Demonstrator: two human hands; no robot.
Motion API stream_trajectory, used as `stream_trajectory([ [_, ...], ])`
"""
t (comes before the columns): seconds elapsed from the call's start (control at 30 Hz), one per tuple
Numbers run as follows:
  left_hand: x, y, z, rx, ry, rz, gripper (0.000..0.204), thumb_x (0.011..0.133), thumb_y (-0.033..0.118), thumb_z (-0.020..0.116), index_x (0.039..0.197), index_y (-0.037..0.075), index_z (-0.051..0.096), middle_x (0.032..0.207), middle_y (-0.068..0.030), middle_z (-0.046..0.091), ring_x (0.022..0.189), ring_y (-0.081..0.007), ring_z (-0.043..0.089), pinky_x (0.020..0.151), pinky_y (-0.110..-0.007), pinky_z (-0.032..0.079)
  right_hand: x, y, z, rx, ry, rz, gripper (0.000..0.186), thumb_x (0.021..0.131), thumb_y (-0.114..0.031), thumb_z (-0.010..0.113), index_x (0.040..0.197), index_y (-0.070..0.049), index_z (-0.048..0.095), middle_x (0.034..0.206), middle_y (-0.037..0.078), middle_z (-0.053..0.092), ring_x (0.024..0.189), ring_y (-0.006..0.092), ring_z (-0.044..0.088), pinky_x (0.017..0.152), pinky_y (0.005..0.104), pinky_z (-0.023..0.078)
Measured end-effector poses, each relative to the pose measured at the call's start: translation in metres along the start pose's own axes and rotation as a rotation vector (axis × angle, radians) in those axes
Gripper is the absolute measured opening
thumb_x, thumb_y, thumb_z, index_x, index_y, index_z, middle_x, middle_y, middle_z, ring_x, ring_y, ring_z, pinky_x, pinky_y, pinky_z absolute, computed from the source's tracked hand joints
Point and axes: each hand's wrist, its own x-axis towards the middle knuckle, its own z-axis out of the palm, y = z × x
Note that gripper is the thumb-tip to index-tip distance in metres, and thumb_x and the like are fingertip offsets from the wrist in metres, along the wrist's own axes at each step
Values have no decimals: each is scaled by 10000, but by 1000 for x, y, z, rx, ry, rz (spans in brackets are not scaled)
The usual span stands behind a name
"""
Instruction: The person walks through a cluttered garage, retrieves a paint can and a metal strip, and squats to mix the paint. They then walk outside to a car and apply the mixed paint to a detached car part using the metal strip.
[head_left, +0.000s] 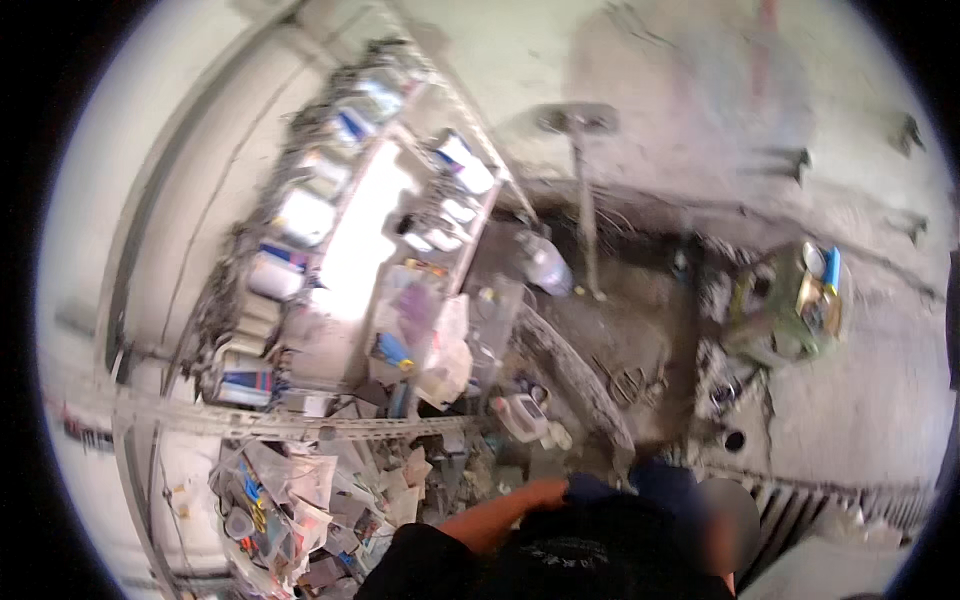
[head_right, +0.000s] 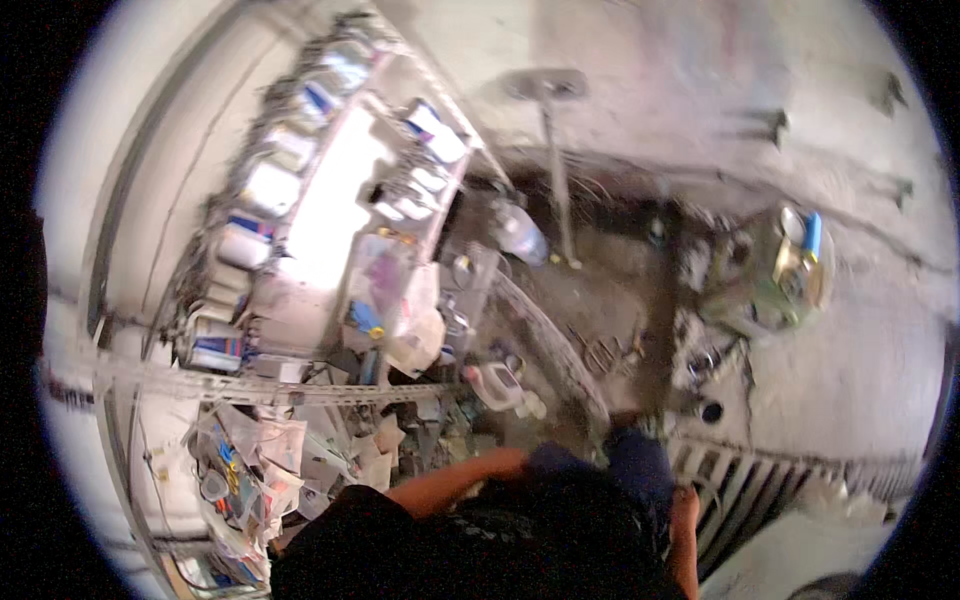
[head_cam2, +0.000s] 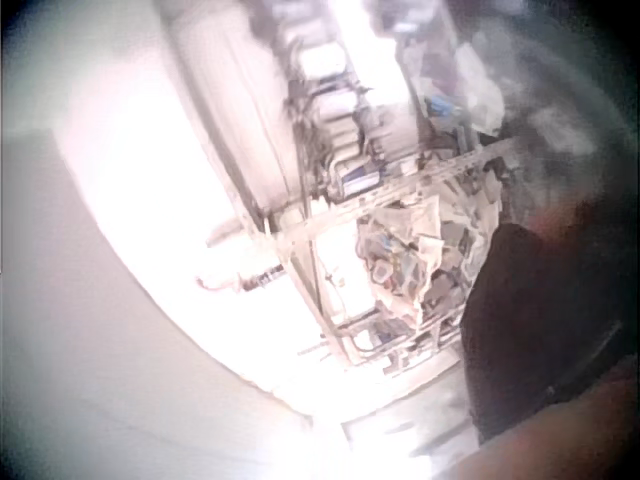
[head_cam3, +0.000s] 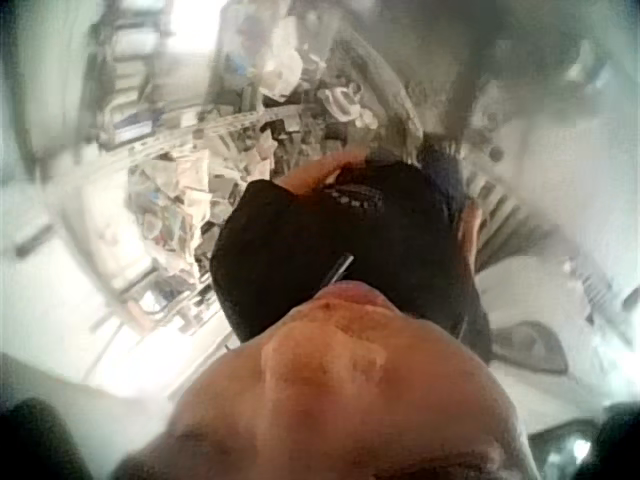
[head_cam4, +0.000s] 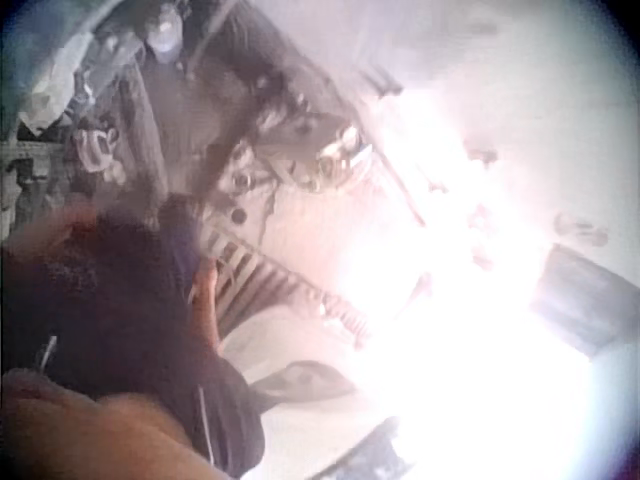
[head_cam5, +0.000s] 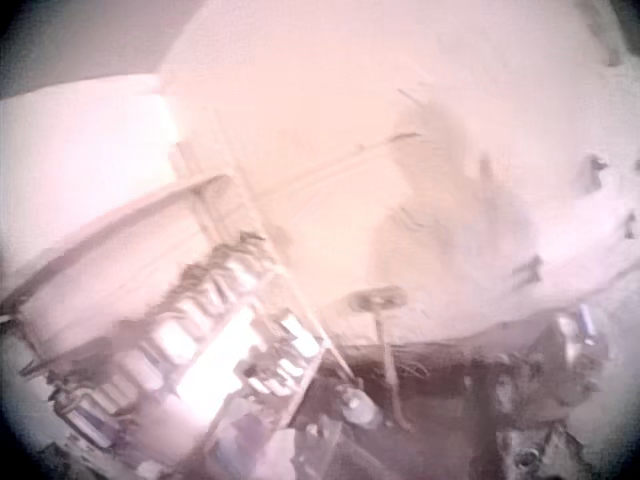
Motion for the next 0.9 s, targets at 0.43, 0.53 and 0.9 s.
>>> stream_trajectory([
  [0.43, -23, 122, -103, 316, -19, -13, 259, 757, 210, 635, 954, 57, 564, 857, -236, 642, 841, -427, 615, 742, -508, 477, -109, -103, -73, -140, -263, -59, 284, 762, -133, 559, 1028, -39, 594, 895, 197, 640, 866, 359, 624, 753, 422, 480],
  [0.53, -11, 121, -127, 414, -176, -3, 244, 744, 195, 636, 930, 56, 564, 844, -234, 640, 840, -429, 611, 737, -509, 474, -119, -70, -62, -24, -300, -88, 261, 754, -131, 567, 1001, -56, 605, 901, 185, 649, 871, 351, 630, 753, 421, 485],
  [0.9, 107, 135, -192, 500, -688, 37, 263, 723, 192, 628, 929, 28, 624, 797, -192, 661, 767, -366, 646, 697, -423, 512, -143, -61, 15, 248, -284, 44, 238, 782, -135, 592, 1010, -69, 608, 858, 136, 640, 845, 311, 630, 764, 397, 499],
])
